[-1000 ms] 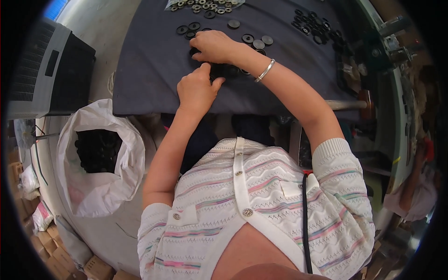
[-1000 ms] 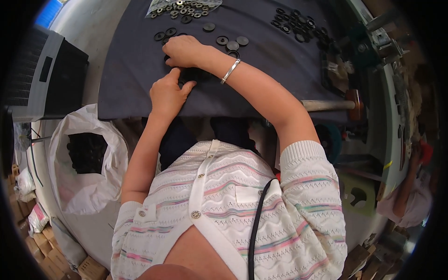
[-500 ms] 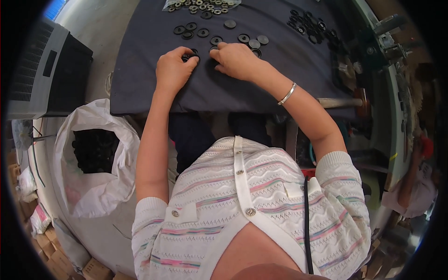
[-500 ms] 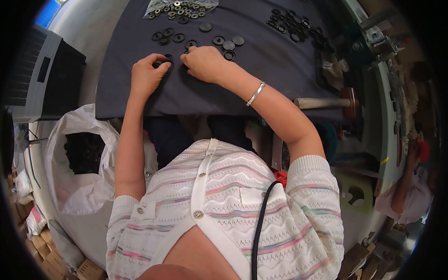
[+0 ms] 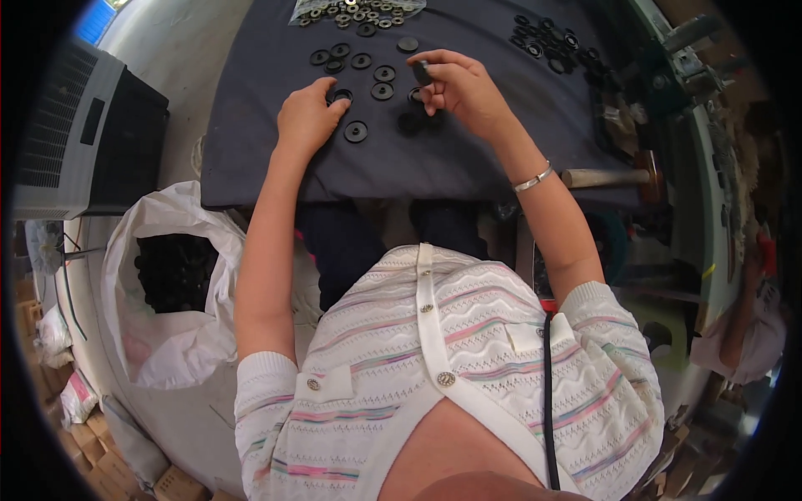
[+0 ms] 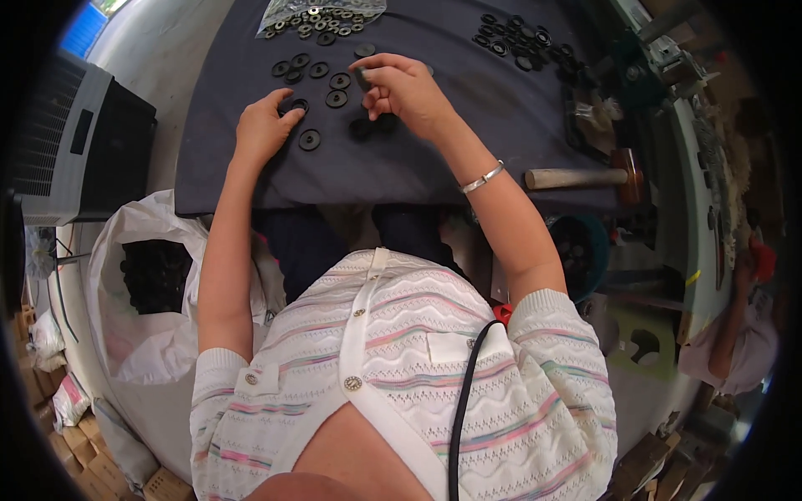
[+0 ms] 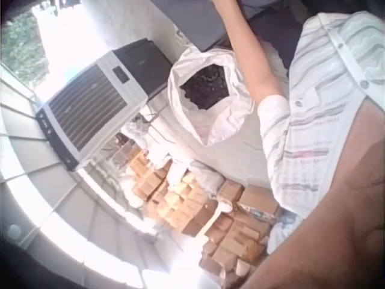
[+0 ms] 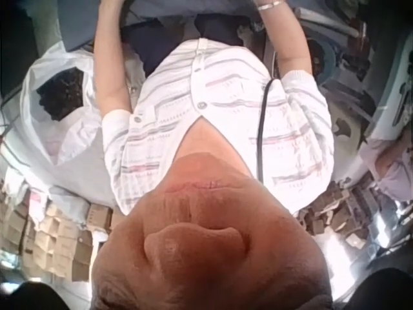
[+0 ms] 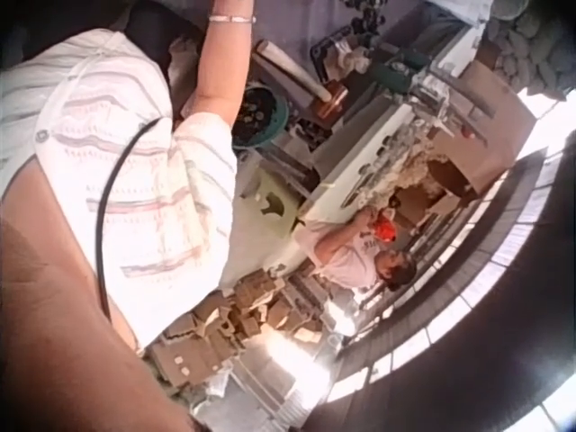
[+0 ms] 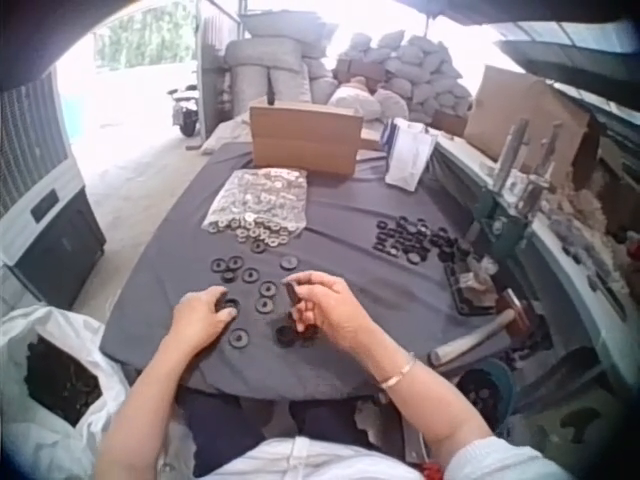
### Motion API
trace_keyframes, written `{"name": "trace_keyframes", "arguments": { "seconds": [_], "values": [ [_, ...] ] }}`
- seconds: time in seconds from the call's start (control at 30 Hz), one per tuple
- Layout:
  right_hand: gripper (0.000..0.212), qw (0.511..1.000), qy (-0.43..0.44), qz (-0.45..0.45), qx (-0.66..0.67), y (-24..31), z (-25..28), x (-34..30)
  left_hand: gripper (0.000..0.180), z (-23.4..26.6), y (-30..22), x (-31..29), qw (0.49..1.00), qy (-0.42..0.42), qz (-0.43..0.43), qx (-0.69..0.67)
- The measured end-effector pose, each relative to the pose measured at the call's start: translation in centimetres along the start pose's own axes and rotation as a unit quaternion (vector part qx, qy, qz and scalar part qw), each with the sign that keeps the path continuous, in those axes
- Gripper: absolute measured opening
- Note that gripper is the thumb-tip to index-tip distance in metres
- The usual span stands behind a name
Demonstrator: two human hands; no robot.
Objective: The person assembles circular components by inserting metal rings into plastic bases and securing them with a mallet.
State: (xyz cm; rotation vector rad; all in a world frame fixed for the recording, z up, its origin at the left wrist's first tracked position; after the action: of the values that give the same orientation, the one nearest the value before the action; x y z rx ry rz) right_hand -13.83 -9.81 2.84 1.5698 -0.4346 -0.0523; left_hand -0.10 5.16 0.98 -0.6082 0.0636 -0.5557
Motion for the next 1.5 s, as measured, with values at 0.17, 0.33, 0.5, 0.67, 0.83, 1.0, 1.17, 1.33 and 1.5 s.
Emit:
{"name": "trace_keyframes", "arguments": {
  "seconds": [0.17, 0.33, 0.5, 0.67, 0.83, 1.0, 1.17, 1.33, 1.5],
  "values": [
    [0.022, 0.98, -0.095, -0.039, 0.172, -0.8, 2.3, -2.6, 0.038, -1.0, -1.4, 0.3, 0.994, 0.026, -0.028, 0.106],
    [0.027, 0.91, 0.045, 0.061, -0.407, 0.4, 1.2, -3.3, 0.033, -1.1, 3.0, 1.3, 0.919, 0.164, 0.054, -0.355],
    [0.032, 0.763, 0.117, 0.067, -0.632, -0.9, -0.6, -4.3, 0.035, -3.3, -0.3, -2.3, 0.469, 0.371, 0.113, -0.794],
    [0.033, 0.791, 0.115, 0.089, -0.595, -1.2, 0.3, -4.4, 0.03, -3.9, -2.3, -3.3, 0.473, 0.365, 0.132, -0.791],
    [0.02, 0.991, -0.085, -0.085, -0.058, -2.9, 4.4, -5.9, 0.019, -3.4, -3.9, -3.4, 0.605, 0.307, 0.151, -0.719],
    [0.016, 0.946, -0.199, -0.013, 0.257, -0.9, 4.6, -6.6, 0.018, -3.1, -4.0, -3.4, 0.822, 0.239, 0.113, -0.504],
    [0.018, 0.963, -0.094, 0.073, -0.24, 0.0, 4.3, -2.2, 0.029, -2.4, -9.5, -6.1, 0.983, 0.027, -0.173, -0.05],
    [0.023, 0.784, 0.057, 0.002, -0.619, -2.1, -0.1, 0.5, 0.028, -5.5, -9.9, -7.4, 0.981, 0.048, -0.142, 0.125],
    [0.018, 0.774, 0.076, 0.022, -0.628, -2.2, -0.1, 0.8, 0.026, -5.2, -9.7, -7.1, 0.984, 0.052, -0.131, 0.109]
  ]
}}
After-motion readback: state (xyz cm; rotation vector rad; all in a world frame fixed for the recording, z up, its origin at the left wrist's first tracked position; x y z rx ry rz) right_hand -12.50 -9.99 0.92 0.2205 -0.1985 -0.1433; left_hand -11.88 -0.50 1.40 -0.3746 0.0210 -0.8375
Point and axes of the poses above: each hand's wrist, its own x-axis towards the middle knuckle, its own z-axis out of the back of the hand, y = z × x, the point moved 9 cm from there along x, towards the middle knuckle, and after that the axes turned 13 degrees about z, right-handed, at the moved point
